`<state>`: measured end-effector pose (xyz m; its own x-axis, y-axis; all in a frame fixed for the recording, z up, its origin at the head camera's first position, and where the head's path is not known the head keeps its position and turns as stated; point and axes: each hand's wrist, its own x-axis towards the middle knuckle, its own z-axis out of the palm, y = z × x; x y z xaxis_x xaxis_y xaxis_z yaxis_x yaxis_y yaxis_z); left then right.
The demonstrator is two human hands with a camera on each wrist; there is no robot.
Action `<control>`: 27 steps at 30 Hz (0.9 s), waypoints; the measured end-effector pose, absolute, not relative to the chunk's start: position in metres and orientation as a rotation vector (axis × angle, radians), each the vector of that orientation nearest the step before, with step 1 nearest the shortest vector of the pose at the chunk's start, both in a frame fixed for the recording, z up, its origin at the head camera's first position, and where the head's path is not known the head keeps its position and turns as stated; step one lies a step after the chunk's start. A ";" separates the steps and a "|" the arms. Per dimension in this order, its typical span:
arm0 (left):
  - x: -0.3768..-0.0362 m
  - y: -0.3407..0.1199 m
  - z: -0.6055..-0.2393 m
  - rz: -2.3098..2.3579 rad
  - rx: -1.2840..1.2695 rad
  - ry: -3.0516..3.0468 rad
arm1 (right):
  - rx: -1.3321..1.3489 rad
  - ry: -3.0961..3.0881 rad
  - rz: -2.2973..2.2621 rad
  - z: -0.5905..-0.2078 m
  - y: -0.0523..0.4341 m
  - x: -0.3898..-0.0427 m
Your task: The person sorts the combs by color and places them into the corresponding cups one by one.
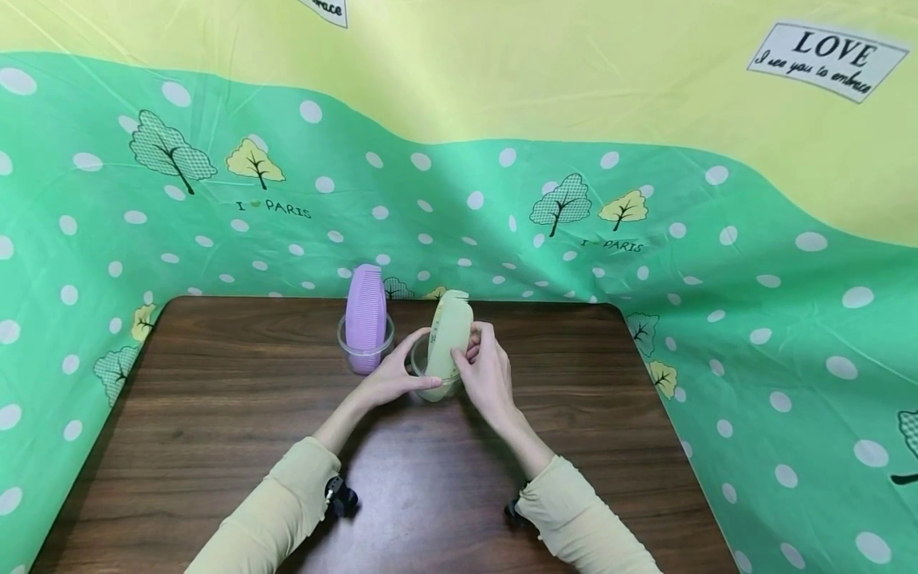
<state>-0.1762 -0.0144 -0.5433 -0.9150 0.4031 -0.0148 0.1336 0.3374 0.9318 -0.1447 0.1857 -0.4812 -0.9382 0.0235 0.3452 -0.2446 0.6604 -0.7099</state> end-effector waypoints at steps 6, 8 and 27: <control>-0.176 -0.014 -0.542 1.609 0.476 2.346 | 0.152 -2.572 1.146 -0.484 0.187 -0.145; -0.177 -0.014 -0.542 1.609 0.477 2.347 | 0.145 -2.574 1.139 -0.484 0.188 -0.145; -0.175 -0.014 -0.544 1.624 0.474 2.351 | 0.092 -2.586 1.062 -0.493 0.196 -0.147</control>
<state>-0.1750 -0.0142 -0.5441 -0.9172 0.3980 -0.0166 0.1253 0.3279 0.9364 -0.1472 0.1961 -0.4927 -0.9391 0.0692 0.3367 -0.1874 0.7182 -0.6701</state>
